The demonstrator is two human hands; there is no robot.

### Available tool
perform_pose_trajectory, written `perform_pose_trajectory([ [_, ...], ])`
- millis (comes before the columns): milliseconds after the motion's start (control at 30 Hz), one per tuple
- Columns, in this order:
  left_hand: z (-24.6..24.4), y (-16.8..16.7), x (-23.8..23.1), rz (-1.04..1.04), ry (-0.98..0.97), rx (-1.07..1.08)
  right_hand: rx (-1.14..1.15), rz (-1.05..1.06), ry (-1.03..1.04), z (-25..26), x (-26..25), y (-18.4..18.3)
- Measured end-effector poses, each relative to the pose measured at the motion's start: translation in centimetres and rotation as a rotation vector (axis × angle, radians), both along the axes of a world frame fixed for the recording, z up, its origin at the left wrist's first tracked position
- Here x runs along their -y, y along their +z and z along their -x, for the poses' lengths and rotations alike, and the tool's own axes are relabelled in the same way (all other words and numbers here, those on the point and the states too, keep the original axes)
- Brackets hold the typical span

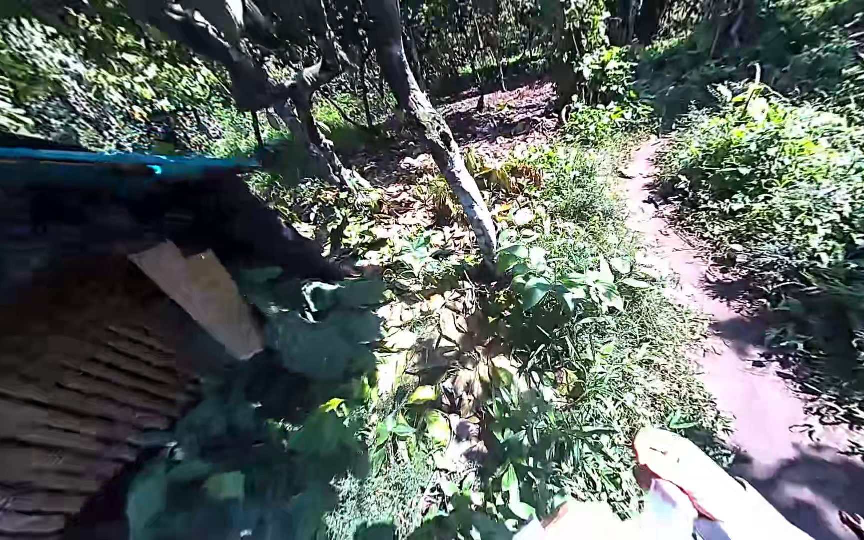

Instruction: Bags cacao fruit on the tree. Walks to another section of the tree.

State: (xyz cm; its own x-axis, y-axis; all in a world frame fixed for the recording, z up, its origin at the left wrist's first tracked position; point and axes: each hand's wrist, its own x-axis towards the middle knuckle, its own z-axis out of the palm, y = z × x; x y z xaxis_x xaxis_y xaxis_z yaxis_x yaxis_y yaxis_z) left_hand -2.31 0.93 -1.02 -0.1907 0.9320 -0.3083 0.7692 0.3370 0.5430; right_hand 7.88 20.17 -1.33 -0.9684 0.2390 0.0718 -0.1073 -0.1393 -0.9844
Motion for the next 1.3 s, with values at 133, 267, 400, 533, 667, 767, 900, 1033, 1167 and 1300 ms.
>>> perform_pose_trajectory([
  [133, 6.8, 6.2, -0.5, -0.143, 0.449, 0.309, -0.156, -0.144, -0.023, 8.2, -4.3, 2.9],
  [267, 10.1, 6.9, -2.1, -0.489, 0.913, 0.461, -0.293, -0.410, -0.317, 14.6, -3.0, 2.6],
  [400, 16.0, 1.8, -4.8, -0.852, 1.259, 0.470, -0.557, -0.583, -0.220, 19.9, -0.1, 1.3],
  [533, 24.5, 0.7, -5.1, -0.870, 1.263, 0.463, -0.317, -0.621, 0.008, 29.9, 0.2, -2.2],
  [667, 36.9, 1.2, -4.1, -0.874, 1.339, 0.557, -0.131, -0.547, 0.096, 43.8, -0.2, -2.7],
  [767, 47.2, 2.3, -1.4, -0.832, 1.334, 0.349, -0.026, -0.612, 0.234, 54.2, 0.2, 1.0],
  [900, 57.6, 7.0, 3.6, -0.683, 1.324, 0.018, 0.049, -0.666, 0.424, 64.6, 0.2, 8.7],
  [1033, 63.2, 11.5, 5.8, -0.850, 1.274, 0.200, -0.057, -0.610, 0.498, 69.5, 0.2, 11.1],
  [1167, 68.3, 12.4, 5.0, -1.097, 1.093, 0.285, -0.086, -0.555, 0.534, 73.8, -0.3, 12.7],
  [1300, 75.3, 14.2, 1.9, -1.027, 1.101, 0.255, -0.171, -0.531, 0.401, 79.9, -3.2, 11.9],
])
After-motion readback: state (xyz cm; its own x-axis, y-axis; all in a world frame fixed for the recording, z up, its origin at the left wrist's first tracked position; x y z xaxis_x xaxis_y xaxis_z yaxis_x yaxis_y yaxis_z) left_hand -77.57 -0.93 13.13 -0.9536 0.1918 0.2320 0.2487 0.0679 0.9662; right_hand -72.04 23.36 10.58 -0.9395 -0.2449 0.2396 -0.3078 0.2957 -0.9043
